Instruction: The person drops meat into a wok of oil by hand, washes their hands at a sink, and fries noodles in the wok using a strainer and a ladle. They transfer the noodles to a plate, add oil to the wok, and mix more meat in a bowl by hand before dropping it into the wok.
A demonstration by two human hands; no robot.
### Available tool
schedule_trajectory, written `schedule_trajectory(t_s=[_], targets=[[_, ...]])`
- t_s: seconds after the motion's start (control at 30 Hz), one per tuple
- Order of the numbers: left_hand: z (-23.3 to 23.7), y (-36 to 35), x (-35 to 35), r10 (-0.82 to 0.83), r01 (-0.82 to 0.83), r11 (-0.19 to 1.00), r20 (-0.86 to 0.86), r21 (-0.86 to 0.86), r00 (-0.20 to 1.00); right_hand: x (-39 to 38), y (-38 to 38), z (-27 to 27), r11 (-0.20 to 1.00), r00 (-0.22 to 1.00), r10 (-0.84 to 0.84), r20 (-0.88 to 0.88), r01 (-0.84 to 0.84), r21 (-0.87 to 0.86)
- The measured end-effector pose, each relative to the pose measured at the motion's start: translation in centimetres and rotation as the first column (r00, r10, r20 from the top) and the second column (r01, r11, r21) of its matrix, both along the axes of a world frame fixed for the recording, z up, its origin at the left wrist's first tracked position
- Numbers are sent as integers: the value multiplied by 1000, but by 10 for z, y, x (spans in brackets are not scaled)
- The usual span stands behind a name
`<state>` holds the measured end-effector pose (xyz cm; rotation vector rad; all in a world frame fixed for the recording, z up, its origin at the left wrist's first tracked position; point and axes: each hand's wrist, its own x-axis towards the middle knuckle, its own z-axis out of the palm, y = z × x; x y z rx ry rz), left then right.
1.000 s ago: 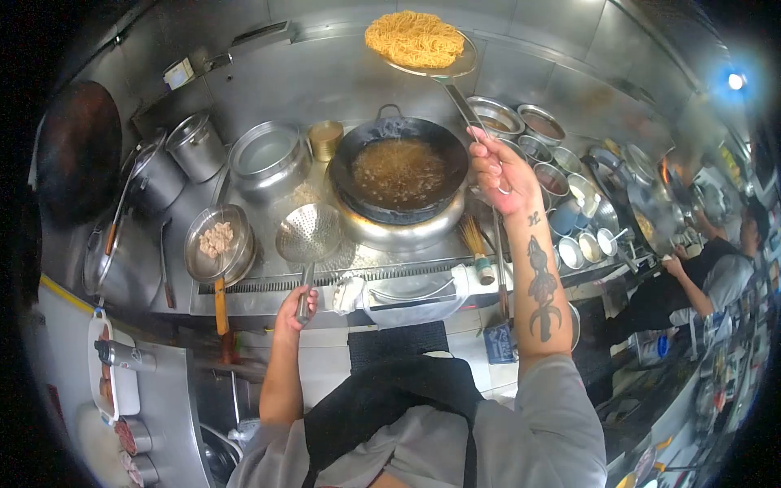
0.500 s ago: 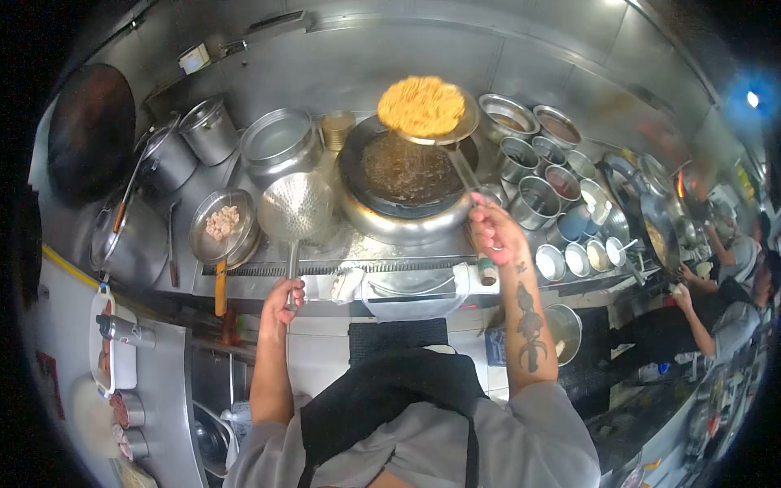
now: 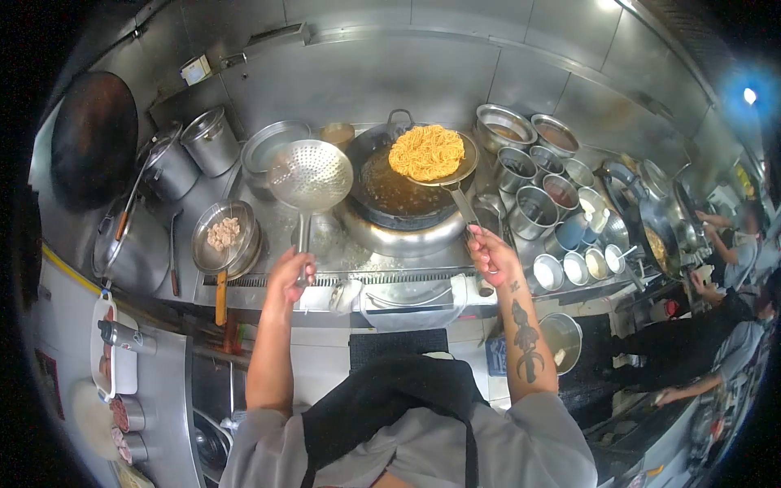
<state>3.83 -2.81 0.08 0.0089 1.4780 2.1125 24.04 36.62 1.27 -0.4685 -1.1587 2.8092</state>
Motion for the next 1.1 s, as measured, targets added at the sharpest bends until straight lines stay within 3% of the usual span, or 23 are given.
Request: schedule_trajectory(t_s=[0.17,0.27,0.4,0.6,0.7,0.8,0.9,1.03,1.1], targets=[[-2,66,-20,-80,79,997,-21,-21,997,3,-16,41,996,1000,25,17,-26,81],[-5,102,-23,-149,142,978,34,152,988,1,-19,58,983,996,49,71,-61,174],[-14,133,-24,-267,231,925,81,303,960,-10,-28,62,886,981,-131,144,50,461],[-24,146,-19,-351,249,882,207,400,913,-17,-38,62,767,971,-227,78,128,629],[-31,142,-22,-373,266,864,187,428,909,-18,-35,59,731,971,-232,61,133,669],[-23,127,-10,-313,208,882,194,423,930,-18,-31,57,697,970,-236,60,126,706],[-27,116,-15,-321,223,885,187,409,929,-18,-33,65,860,975,-206,81,141,490],[-24,105,-15,-271,180,890,168,418,948,-36,-10,45,929,979,-203,30,183,321],[-29,95,-16,-258,159,884,176,440,950,-39,-5,39,908,972,-231,34,203,366]])
